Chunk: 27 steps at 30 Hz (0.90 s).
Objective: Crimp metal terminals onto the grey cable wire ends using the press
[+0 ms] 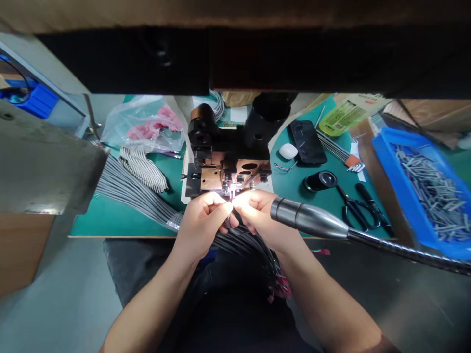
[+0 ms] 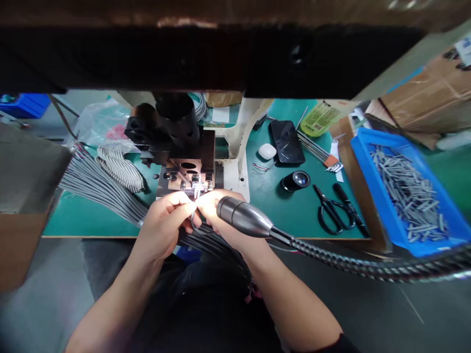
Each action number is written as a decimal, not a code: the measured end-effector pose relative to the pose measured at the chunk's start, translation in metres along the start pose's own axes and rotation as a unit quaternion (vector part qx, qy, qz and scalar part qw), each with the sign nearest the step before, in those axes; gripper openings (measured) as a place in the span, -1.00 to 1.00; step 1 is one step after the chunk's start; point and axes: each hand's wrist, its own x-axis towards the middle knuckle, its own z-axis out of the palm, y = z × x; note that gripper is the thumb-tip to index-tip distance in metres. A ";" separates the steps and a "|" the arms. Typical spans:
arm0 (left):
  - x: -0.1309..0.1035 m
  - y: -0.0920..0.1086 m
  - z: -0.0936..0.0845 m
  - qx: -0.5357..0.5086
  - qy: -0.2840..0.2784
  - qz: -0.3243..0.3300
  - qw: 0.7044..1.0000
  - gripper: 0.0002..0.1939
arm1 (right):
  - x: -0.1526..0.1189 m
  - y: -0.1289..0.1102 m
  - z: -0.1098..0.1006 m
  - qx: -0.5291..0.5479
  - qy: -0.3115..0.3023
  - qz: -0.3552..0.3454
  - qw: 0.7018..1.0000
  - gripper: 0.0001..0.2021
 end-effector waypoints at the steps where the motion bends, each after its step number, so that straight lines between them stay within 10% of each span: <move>1: 0.002 0.000 0.001 -0.010 -0.004 -0.006 1.000 -0.82 | 0.001 0.003 -0.001 -0.005 0.008 -0.008 1.000 -0.72; 27: 0.007 -0.005 0.016 -0.074 0.036 -0.031 0.996 -0.78 | 0.008 -0.013 -0.003 0.088 -0.048 -0.023 0.995 -0.57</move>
